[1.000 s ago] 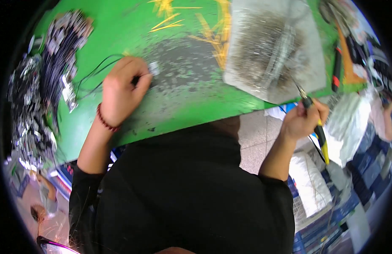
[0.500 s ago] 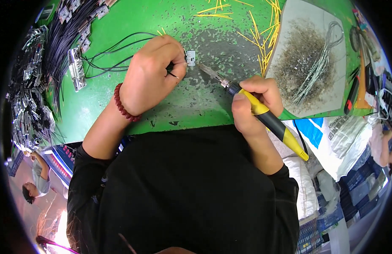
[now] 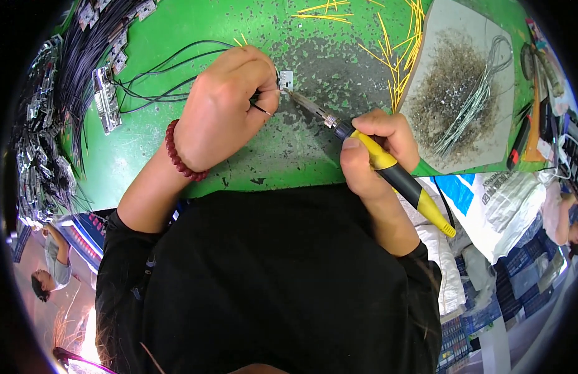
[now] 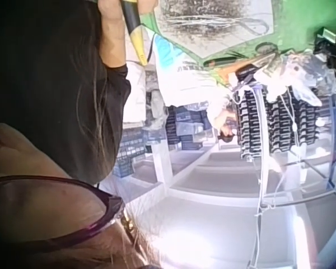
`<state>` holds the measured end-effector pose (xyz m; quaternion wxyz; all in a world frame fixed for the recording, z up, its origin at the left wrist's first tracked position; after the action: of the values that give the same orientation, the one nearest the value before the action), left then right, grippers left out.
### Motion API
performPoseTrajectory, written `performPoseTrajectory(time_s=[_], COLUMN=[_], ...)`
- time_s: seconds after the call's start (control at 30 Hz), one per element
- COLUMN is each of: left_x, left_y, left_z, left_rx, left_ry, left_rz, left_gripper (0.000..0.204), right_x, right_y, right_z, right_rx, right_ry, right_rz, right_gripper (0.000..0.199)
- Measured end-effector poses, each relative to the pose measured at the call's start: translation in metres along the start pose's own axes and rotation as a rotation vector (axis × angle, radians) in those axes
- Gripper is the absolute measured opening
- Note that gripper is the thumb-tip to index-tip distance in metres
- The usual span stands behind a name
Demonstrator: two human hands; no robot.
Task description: The person picks up a circuit board and wires from the table, solders the wires onto the board using a soldering iron, and then installs the assembly into a plastic housing.
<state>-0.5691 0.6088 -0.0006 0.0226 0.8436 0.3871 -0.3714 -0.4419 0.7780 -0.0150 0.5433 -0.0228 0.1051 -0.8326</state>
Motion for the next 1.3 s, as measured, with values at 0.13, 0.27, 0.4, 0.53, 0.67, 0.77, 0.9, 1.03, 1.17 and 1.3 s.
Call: performPoseTrajectory(time_s=[0.13,0.27,0.4,0.53,0.67,0.77,0.9,1.03,1.17,1.3], left_x=[0.0002,0.0005,-0.0001,0.0001,0.0004,0.0003,-0.0001,-0.0032,-0.0053,-0.0049], left_y=[0.0005,-0.0001,0.0002,0.0001,-0.0001,0.0005,0.0001,-0.0001,0.0012,-0.0006], left_z=[-0.0001,-0.001,-0.0014,-0.0014,-0.0013,-0.0012,-0.0009,-0.0004,0.0014,-0.0022], left_rx=[-0.003,-0.004,-0.007,-0.017,-0.013,-0.014,-0.02,-0.015,-0.053,-0.038], left_ry=[-0.001,-0.005,-0.002,-0.01,-0.019,-0.022,-0.005,0.038,0.078,-0.002], left_rz=[0.006,0.008,0.014,0.024,0.028,0.034,0.038,0.053,0.079,0.088], left_gripper=[0.014,0.013,0.013,0.013,0.013,0.013,0.013,0.013,0.011,0.008], right_x=[-0.003,-0.0033,-0.0031,-0.0036,-0.0027,-0.0025,-0.003,-0.0042,-0.0046,-0.0047], right_y=[0.0006,0.0008,0.0005,0.0006,0.0004,0.0003,0.0002,0.0009,0.001,0.0008], right_z=[0.0025,0.0005,0.0006,0.0027,0.0036,0.0037,0.0035,0.0019,-0.0001,-0.0005], right_rx=[-0.091,-0.052,-0.057,-0.048,-0.048,-0.049,-0.041,-0.041,-0.077,-0.084], right_ry=[-0.061,-0.073,-0.072,-0.024,-0.026,-0.026,-0.031,-0.02,-0.072,-0.061], right_rz=[-0.038,-0.028,-0.039,-0.056,-0.057,-0.065,-0.057,-0.057,-0.035,-0.041], right_gripper=[0.022,0.02,0.02,0.019,0.019,0.019,0.019,0.019,0.022,0.022])
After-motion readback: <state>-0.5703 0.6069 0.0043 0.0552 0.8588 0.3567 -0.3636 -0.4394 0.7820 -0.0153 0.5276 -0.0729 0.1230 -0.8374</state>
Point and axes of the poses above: each hand's wrist, its own y-axis away from the middle knuckle, its own x-axis out of the palm, z = x × y, the point moved 4 cm from there along -y, towards the middle knuckle
